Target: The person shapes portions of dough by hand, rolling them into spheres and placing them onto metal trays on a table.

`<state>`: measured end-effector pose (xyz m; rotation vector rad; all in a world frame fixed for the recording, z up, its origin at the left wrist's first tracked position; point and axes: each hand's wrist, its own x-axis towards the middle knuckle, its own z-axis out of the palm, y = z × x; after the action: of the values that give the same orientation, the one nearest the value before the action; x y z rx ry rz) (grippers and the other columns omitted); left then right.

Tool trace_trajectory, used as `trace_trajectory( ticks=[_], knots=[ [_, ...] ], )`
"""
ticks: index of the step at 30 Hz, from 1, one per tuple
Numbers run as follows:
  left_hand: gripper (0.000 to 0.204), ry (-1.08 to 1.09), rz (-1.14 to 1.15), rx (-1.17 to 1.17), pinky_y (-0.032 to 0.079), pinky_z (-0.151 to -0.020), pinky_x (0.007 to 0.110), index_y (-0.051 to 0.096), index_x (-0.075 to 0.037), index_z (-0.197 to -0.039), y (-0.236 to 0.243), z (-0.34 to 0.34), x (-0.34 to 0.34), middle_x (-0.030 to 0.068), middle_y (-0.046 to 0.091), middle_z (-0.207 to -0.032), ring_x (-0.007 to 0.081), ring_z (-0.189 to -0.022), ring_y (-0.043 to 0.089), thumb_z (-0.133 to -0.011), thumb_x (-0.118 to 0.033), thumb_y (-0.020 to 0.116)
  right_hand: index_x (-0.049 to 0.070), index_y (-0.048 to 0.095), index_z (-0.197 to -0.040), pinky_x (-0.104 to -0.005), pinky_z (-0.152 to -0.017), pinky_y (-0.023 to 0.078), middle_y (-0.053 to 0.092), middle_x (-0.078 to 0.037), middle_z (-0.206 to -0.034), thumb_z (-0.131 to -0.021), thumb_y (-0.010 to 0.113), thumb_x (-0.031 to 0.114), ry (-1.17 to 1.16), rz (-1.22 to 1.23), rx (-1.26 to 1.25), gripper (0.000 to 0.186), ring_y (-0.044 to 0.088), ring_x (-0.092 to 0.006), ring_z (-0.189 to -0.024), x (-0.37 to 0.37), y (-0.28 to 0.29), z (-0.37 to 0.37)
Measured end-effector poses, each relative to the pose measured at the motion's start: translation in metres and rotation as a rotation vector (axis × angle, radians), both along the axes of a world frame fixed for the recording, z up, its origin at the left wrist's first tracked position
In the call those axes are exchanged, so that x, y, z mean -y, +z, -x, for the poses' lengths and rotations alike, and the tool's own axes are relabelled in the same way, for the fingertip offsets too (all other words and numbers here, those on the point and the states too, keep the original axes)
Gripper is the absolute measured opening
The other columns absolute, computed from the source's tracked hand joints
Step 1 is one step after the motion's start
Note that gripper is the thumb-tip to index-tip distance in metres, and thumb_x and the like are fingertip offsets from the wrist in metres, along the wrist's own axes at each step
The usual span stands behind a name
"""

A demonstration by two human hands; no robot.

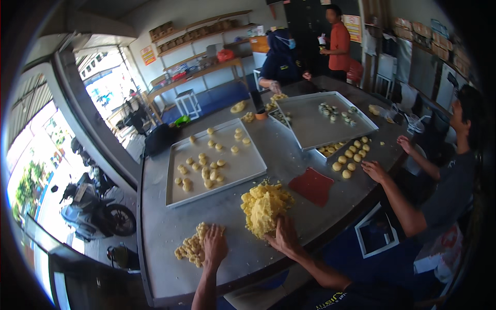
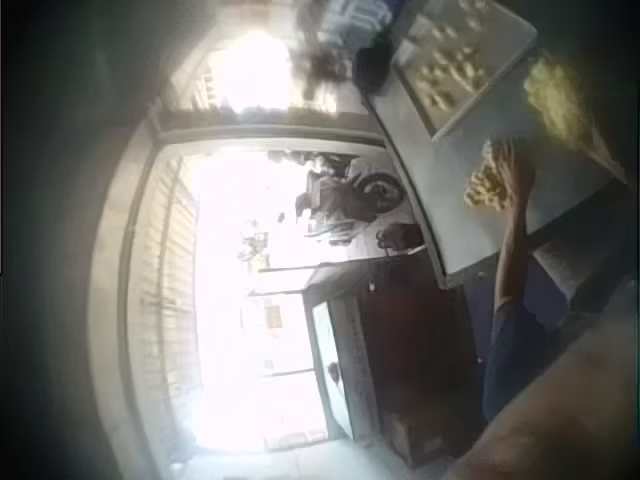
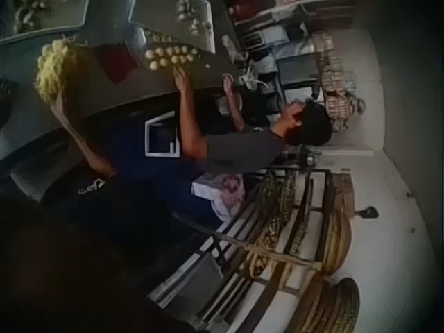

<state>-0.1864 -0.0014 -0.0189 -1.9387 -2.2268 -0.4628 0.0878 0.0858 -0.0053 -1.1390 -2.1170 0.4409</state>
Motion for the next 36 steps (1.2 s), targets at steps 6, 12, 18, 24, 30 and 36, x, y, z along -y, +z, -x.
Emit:
trace_trajectory(
  ticks=[6, 12, 18, 24, 30, 36],
  knots=[
    [0.050, 0.119, -0.098, 0.155, 0.038, -0.097, 0.049, 0.050, -0.004, -0.133, 0.005, -0.031, -0.001, 0.0163, 0.057, -0.120, 0.0355, -0.113, 0.052, -0.085, -0.014, 0.058, -0.004, 0.044, -0.127, -0.0492, -0.094, 0.045, 0.049, -0.027, -0.121, -0.077, 0.075, 0.018, -0.015, 0.011, 0.020, 0.063, 0.050, -0.0440, -0.110, -0.020, -0.028, -0.017],
    [0.030, 0.229, -0.184, 0.280, 0.042, -0.091, 0.046, 0.060, -0.007, -0.113, 0.011, -0.043, -0.008, 0.0150, 0.062, -0.105, 0.0342, -0.104, 0.056, -0.086, -0.020, 0.063, -0.004, 0.061, -0.112, -0.0452, -0.083, 0.051, 0.066, -0.025, -0.103, -0.080, 0.070, 0.012, 0.023, 0.033, 0.019, 0.037, 0.063, -0.0409, -0.097, -0.038, -0.019, -0.036],
    [0.023, 0.253, -0.337, 0.569, 0.047, -0.085, 0.045, 0.066, -0.006, -0.107, 0.010, -0.028, -0.012, 0.0182, 0.064, -0.099, 0.0373, -0.095, 0.060, -0.090, -0.020, 0.059, -0.006, 0.071, -0.096, -0.0448, -0.081, 0.053, 0.069, -0.024, -0.090, -0.083, 0.069, 0.007, 0.090, 0.237, -0.009, 0.019, 0.066, -0.0404, -0.089, -0.060, 0.001, -0.055],
    [0.024, 0.277, -0.168, 0.676, 0.052, -0.077, 0.041, 0.072, -0.005, -0.102, 0.014, -0.033, 0.008, 0.0177, 0.070, -0.089, 0.0325, -0.083, 0.067, -0.091, -0.022, 0.058, -0.004, 0.070, -0.102, -0.0444, -0.079, 0.053, 0.068, -0.022, -0.093, -0.082, 0.068, 0.003, 0.184, 0.023, -0.150, 0.021, 0.066, -0.0389, -0.090, -0.034, -0.010, -0.070],
    [0.026, 0.302, -0.099, 0.902, 0.052, -0.071, 0.037, 0.072, -0.005, -0.103, 0.033, -0.036, 0.007, 0.0151, 0.073, -0.082, 0.0219, -0.076, 0.069, -0.090, -0.026, 0.063, -0.002, 0.065, -0.112, -0.0462, -0.077, 0.051, 0.062, -0.020, -0.099, -0.083, 0.062, -0.001, 0.186, 0.103, -0.024, 0.029, 0.061, -0.0387, -0.090, -0.029, -0.006, -0.076],
    [0.022, 0.284, -0.181, 0.678, 0.051, -0.077, 0.041, 0.071, -0.005, -0.097, 0.007, -0.011, -0.006, 0.0156, 0.070, -0.087, 0.0283, -0.083, 0.067, -0.087, -0.024, 0.066, -0.002, 0.066, -0.109, -0.0466, -0.088, 0.047, 0.064, -0.016, -0.099, -0.083, 0.061, -0.003, 0.056, -0.108, 0.006, 0.027, 0.059, -0.0368, -0.099, -0.024, 0.002, -0.064]
  ],
)
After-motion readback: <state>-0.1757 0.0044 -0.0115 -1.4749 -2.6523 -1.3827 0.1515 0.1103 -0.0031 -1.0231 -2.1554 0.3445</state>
